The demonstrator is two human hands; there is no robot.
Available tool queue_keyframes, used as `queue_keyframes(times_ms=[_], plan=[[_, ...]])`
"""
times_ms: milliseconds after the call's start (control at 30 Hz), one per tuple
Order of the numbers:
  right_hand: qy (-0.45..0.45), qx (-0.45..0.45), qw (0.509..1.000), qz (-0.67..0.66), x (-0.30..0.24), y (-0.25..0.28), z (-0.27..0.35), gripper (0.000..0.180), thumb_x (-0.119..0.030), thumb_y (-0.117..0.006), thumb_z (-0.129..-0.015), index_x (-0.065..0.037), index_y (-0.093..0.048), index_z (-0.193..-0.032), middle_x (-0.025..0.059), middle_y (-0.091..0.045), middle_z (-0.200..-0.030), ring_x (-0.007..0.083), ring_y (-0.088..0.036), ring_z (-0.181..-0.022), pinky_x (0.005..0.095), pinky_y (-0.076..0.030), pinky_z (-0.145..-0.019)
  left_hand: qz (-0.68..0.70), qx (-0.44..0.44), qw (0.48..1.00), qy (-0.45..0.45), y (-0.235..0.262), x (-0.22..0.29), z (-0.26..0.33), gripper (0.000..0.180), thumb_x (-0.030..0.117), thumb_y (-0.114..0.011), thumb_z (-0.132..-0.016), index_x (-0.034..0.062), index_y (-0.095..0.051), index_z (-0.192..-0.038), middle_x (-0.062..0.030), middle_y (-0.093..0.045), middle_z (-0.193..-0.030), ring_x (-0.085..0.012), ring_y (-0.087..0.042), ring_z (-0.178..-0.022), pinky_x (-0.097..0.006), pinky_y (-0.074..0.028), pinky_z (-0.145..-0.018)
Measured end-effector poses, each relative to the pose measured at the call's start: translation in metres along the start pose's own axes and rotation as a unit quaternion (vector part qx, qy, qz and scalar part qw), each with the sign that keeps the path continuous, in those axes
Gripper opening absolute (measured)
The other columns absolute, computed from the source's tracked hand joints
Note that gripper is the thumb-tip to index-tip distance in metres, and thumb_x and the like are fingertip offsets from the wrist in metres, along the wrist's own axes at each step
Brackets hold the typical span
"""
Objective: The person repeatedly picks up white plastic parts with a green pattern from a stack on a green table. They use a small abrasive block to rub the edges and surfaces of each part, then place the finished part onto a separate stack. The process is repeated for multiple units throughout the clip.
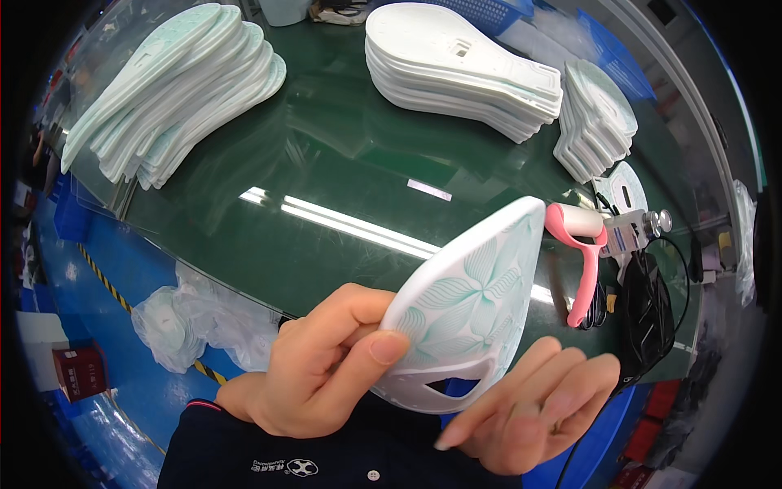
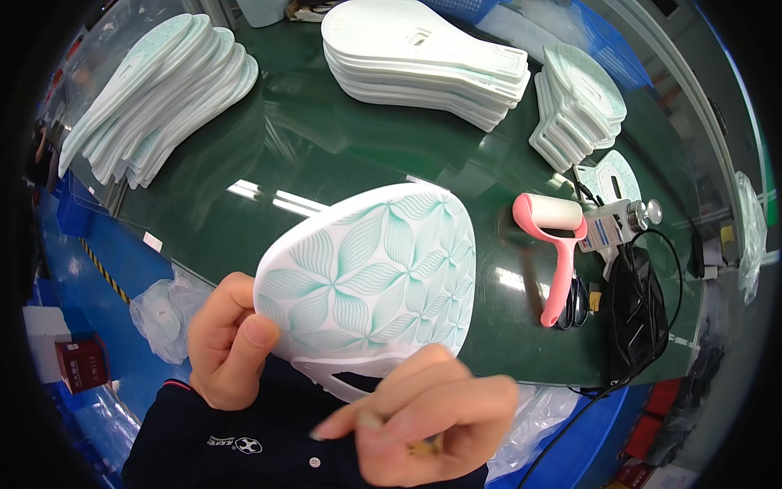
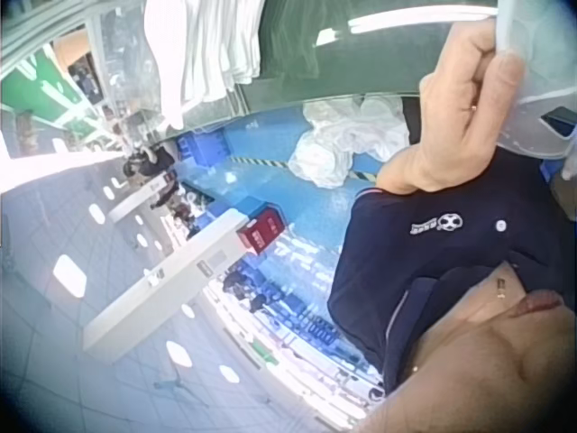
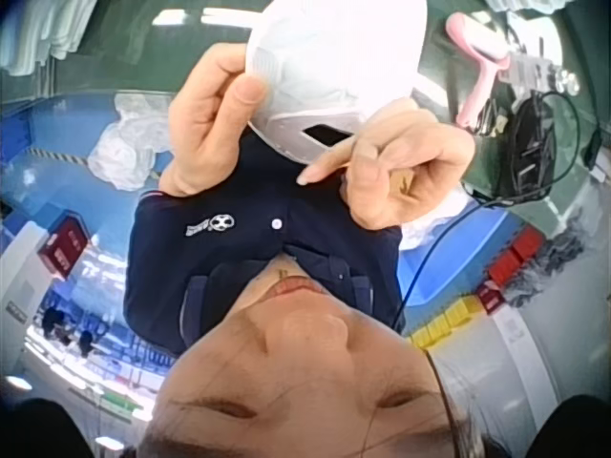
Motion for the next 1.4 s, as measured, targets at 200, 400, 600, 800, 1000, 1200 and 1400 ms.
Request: queue_keyframes(times_ms=[200,400,600,800,1000,1200,1400], plan=[[0.019,0.014,0.999,-0.029,0.007,0.013,-0.016,0.02,0.004,-0.053,-0.072,0.003,-0.04,-0.086,0.0103,-0.047,-0.067,0.0133,-0.046,-0.057,0.0428,-0.048,-0.076,0.002,-0.014,1.0,0.016,-0.005,0.002,-0.001,0.02,0.006,-0.044,-0.086,-0.0064,-0.045,-0.101,-0.0076,-0.058,-0.078,-0.0051,-0.051,-0.068,-0.017,-0.04,-0.061],[-0.045,0.158,0.901,0.402,0.037,0.114,-0.024,0.025,-0.012,-0.048,-0.083,0.001,-0.046,-0.103,0.0098,-0.049,-0.089,0.0156,-0.05,-0.077,0.0313,-0.043,-0.077,0.059,0.003,0.998,0.002,0.001,0.001,0.003,0.021,0.007,-0.042,-0.087,-0.0069,-0.043,-0.102,-0.0092,-0.057,-0.085,-0.0059,-0.051,-0.075,-0.017,-0.04,-0.063],[-0.2,0.145,0.944,0.22,0.068,0.125,0.002,0.041,-0.025,-0.041,-0.087,-0.001,-0.038,-0.12,0.0124,-0.042,-0.118,0.023,-0.044,-0.104,0.0332,-0.038,-0.086,0.184,-0.004,0.983,-0.024,-0.002,0.006,-0.003,0.034,-0.007,-0.049,-0.078,-0.0069,-0.033,-0.107,-0.0172,-0.053,-0.097,-0.016,-0.055,-0.089,-0.026,-0.046,-0.075],[-0.236,-0.013,0.958,-0.164,0.07,0.072,0.026,0.061,-0.036,-0.039,-0.086,-0.003,-0.014,-0.13,0.0145,-0.027,-0.131,0.0291,-0.032,-0.118,0.042,-0.028,-0.096,0.169,0.028,0.985,-0.033,0.007,0.003,-0.005,0.043,-0.011,-0.054,-0.073,-0.0057,-0.031,-0.109,-0.0192,-0.053,-0.099,-0.0198,-0.055,-0.091,-0.029,-0.047,-0.077],[-0.156,0.094,0.952,-0.245,0.057,0.078,0.022,0.06,-0.041,-0.035,-0.086,-0.007,-0.014,-0.131,0.0103,-0.021,-0.134,0.0286,-0.027,-0.12,0.0453,-0.025,-0.097,0.134,0.038,0.989,-0.046,0.014,-0.006,-0.003,0.043,-0.011,-0.056,-0.071,-0.0058,-0.035,-0.108,-0.019,-0.053,-0.098,-0.0202,-0.055,-0.09,-0.029,-0.047,-0.076],[-0.155,0.067,0.935,-0.313,0.055,0.073,0.022,0.062,-0.049,-0.026,-0.086,-0.008,-0.015,-0.131,0.0088,-0.022,-0.134,0.0275,-0.027,-0.12,0.0449,-0.023,-0.097,0.149,0.06,0.986,-0.054,0.016,0.0,0.003,0.044,-0.012,-0.058,-0.069,-0.0053,-0.037,-0.106,-0.0191,-0.054,-0.096,-0.0213,-0.056,-0.089,-0.032,-0.047,-0.076],[-0.141,0.003,0.927,-0.348,0.047,0.059,0.017,0.059,-0.048,-0.023,-0.087,-0.009,-0.018,-0.131,0.0093,-0.026,-0.133,0.0282,-0.029,-0.119,0.0447,-0.025,-0.097,0.178,0.094,0.978,-0.054,0.02,-0.002,0.008,0.043,-0.013,-0.06,-0.066,-0.0046,-0.038,-0.102,-0.0201,-0.054,-0.095,-0.0219,-0.056,-0.088,-0.032,-0.047,-0.075]])
Point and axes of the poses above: each hand's wrist, its own z-axis away from the middle knuckle, its own y-axis out of the back of the hand, x = y × z, the point moved 9 cm from there along -z, towards the middle knuckle
